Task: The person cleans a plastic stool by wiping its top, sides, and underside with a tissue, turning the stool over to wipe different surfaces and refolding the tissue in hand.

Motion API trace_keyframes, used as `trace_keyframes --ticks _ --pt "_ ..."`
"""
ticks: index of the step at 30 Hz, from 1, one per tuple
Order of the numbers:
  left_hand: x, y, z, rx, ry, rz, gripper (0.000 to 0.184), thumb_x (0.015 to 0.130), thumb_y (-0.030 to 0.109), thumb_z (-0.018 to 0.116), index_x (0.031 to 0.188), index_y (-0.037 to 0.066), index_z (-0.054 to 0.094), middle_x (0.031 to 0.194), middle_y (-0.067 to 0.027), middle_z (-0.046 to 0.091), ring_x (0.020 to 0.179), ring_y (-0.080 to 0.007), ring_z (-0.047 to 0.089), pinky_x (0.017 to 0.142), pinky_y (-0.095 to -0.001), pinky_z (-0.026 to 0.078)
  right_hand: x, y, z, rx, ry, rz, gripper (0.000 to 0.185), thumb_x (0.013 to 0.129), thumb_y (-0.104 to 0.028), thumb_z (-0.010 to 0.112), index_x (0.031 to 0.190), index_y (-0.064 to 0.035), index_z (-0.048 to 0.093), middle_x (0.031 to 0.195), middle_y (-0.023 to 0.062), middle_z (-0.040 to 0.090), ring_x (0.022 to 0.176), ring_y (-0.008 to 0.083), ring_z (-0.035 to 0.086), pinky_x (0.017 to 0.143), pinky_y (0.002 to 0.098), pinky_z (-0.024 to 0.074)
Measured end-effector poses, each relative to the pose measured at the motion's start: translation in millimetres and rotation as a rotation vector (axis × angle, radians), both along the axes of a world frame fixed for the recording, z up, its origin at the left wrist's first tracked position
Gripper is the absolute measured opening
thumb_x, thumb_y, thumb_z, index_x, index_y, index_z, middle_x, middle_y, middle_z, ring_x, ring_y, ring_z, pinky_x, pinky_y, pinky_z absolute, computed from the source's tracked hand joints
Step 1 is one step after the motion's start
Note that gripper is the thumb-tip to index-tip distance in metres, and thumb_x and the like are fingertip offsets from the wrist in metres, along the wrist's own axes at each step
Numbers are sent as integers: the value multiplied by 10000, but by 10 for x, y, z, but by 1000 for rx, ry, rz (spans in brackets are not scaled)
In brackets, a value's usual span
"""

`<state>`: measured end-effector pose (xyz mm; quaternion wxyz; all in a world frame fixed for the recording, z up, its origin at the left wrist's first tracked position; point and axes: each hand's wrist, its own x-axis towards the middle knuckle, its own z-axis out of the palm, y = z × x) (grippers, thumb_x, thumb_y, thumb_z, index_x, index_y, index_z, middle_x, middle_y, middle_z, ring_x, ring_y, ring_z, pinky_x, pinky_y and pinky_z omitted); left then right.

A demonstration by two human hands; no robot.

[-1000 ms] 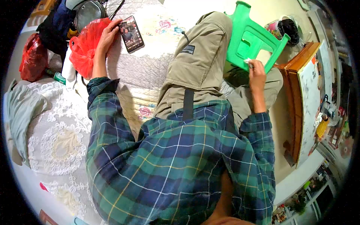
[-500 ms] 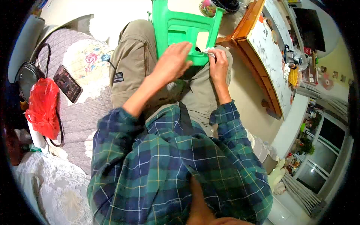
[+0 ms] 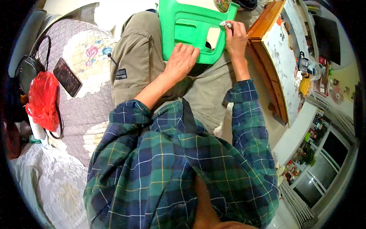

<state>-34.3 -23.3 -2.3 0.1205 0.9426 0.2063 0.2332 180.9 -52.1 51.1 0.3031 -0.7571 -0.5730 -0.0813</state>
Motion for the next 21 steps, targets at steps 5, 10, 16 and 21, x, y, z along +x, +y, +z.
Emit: trace_keyframes --ticks 5,10,16,21 --pt "5 -9 4 2 14 -10 170 780 137 511 941 82 511 786 -59 489 807 -218 506 821 -365 383 -90 127 -14 -24 -50 12 100 799 -56 640 896 -38 624 870 102 585 747 257 602 657 345 491" --pt "26 -9 -10 24 11 -13 172 788 140 498 948 79 515 793 -58 491 818 -220 505 813 -367 381 -332 381 -63 -22 -91 108 76 789 -55 614 864 -48 605 861 106 578 759 296 593 662 365 484" --pt "16 -1 -55 94 18 -9 160 783 146 502 929 80 511 799 -55 490 812 -213 497 795 -363 378 -836 688 -95 -10 -89 152 115 763 -78 629 861 -75 567 864 112 542 764 305 601 649 385 507" --pt "-20 -19 -3 -56 97 -32 242 807 127 481 1040 67 507 850 -68 503 865 -230 508 801 -370 365 -452 411 -35 -123 -148 31 115 773 -120 627 871 -90 574 868 104 568 745 316 597 631 405 499"
